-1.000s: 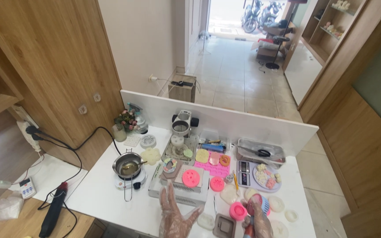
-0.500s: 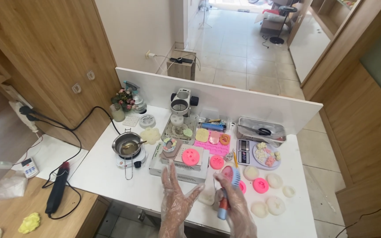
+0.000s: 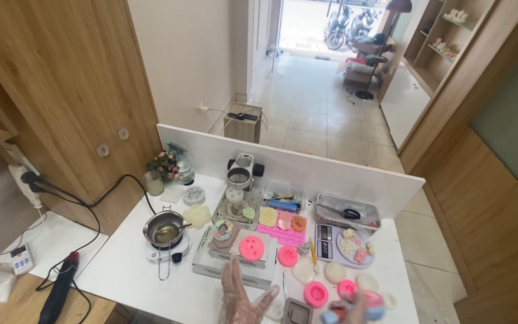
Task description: Using a portable handheld fan to cool down wax poured into a silicone mold on a workbench.
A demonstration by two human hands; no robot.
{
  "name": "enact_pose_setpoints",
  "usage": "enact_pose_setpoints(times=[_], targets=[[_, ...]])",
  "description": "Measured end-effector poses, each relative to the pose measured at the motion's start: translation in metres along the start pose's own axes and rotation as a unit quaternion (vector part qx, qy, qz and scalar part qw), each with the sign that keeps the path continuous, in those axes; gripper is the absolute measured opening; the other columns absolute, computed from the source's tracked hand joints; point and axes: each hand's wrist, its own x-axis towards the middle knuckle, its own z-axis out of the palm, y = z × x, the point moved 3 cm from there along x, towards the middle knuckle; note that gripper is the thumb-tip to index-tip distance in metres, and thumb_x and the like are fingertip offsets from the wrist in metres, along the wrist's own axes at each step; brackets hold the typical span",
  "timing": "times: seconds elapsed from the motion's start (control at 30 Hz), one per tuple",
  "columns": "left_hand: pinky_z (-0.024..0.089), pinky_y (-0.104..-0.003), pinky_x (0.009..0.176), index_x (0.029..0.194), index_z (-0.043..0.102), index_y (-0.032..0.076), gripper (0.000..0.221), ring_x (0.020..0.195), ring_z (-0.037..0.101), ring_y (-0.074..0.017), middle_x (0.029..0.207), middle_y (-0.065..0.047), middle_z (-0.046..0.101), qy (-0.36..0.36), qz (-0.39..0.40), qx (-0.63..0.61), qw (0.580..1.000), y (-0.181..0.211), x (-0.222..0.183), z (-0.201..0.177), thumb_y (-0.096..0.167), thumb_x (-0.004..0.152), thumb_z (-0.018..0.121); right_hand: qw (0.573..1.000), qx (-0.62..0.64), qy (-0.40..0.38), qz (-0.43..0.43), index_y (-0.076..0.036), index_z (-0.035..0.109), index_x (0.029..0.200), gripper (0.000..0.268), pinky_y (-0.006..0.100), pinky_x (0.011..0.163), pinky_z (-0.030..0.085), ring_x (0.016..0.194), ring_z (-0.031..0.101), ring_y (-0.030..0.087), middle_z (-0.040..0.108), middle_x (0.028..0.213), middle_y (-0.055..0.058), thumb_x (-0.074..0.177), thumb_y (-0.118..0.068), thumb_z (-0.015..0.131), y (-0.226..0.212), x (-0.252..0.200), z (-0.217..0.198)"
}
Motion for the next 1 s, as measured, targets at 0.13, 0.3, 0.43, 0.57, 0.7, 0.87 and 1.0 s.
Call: enact_pose_setpoints(times=[0.13,0.3,0.43,0.57,0.7,0.87,1.0], targets=[[0.037,-0.052,0.109,0.162,0.007,0.015,0.138,0.140,0.031,-0.0513,0.159,-0.032,0.019,-0.040,-0.021,0.040,0.998,-0.002,0.003,-0.017,0.057,0.061,0.092,0.990,-0.135,0.003,0.043,-0.003,0.059,0.085,0.048,0.037,0.041,0.042,0.040,0.051,0.025,0.052,0.055,0.012,0.085,-0.050,0.071,0.050,-0.064,0.156],[0.044,-0.048,0.108,0.161,0.006,0.018,0.135,0.140,0.036,-0.0470,0.160,-0.031,0.020,-0.024,-0.139,0.113,0.984,-0.007,0.013,-0.053,0.061,0.061,0.086,0.981,-0.065,-0.112,0.142,-0.004,0.059,0.082,0.041,0.033,0.038,0.035,0.038,0.040,0.017,0.056,0.057,0.009,0.082,-0.042,0.076,0.043,-0.174,0.238],[0.045,-0.049,0.108,0.158,0.011,0.015,0.125,0.142,0.038,-0.0458,0.157,-0.030,0.025,0.024,-0.183,0.111,0.977,-0.005,0.012,-0.066,0.062,0.066,0.080,0.983,-0.048,-0.081,0.156,-0.009,0.055,0.088,0.036,0.030,0.039,0.030,0.040,0.035,0.013,0.042,0.056,0.001,0.089,-0.038,0.075,0.006,-0.178,0.222],[0.045,-0.048,0.110,0.161,0.010,0.016,0.123,0.142,0.038,-0.0446,0.159,-0.028,0.021,-0.030,-0.223,0.073,0.972,0.020,0.010,-0.064,0.061,0.070,0.081,0.992,-0.019,-0.069,0.104,-0.010,0.064,0.099,0.024,0.027,0.039,0.028,0.040,0.028,0.007,0.030,0.055,-0.006,0.090,-0.032,0.070,-0.026,-0.161,0.198],[0.045,-0.049,0.108,0.161,0.013,0.012,0.122,0.143,0.033,-0.0469,0.158,-0.031,0.016,-0.054,-0.163,0.033,0.985,0.041,0.007,-0.050,0.057,0.071,0.083,0.993,0.031,-0.072,0.089,-0.007,0.063,0.106,0.031,0.026,0.038,0.028,0.039,0.027,0.007,0.031,0.055,-0.006,0.092,-0.034,0.063,-0.038,-0.176,0.202],[0.044,-0.049,0.106,0.158,0.015,0.009,0.118,0.144,0.030,-0.0496,0.157,-0.034,0.014,-0.053,-0.143,0.009,0.988,0.050,0.008,-0.047,0.055,0.074,0.082,0.990,0.005,-0.104,0.097,-0.008,0.062,0.108,0.029,0.025,0.039,0.027,0.040,0.027,0.006,0.031,0.054,-0.006,0.093,-0.032,0.064,-0.042,-0.200,0.224],[0.042,-0.050,0.106,0.158,0.015,0.007,0.115,0.143,0.031,-0.0516,0.157,-0.035,0.014,-0.044,-0.127,0.003,0.991,0.056,0.009,-0.054,0.055,0.076,0.081,0.988,0.004,-0.129,0.085,-0.005,0.061,0.108,0.030,0.025,0.039,0.027,0.040,0.027,0.006,0.031,0.054,-0.006,0.095,-0.032,0.064,-0.046,-0.197,0.223]])
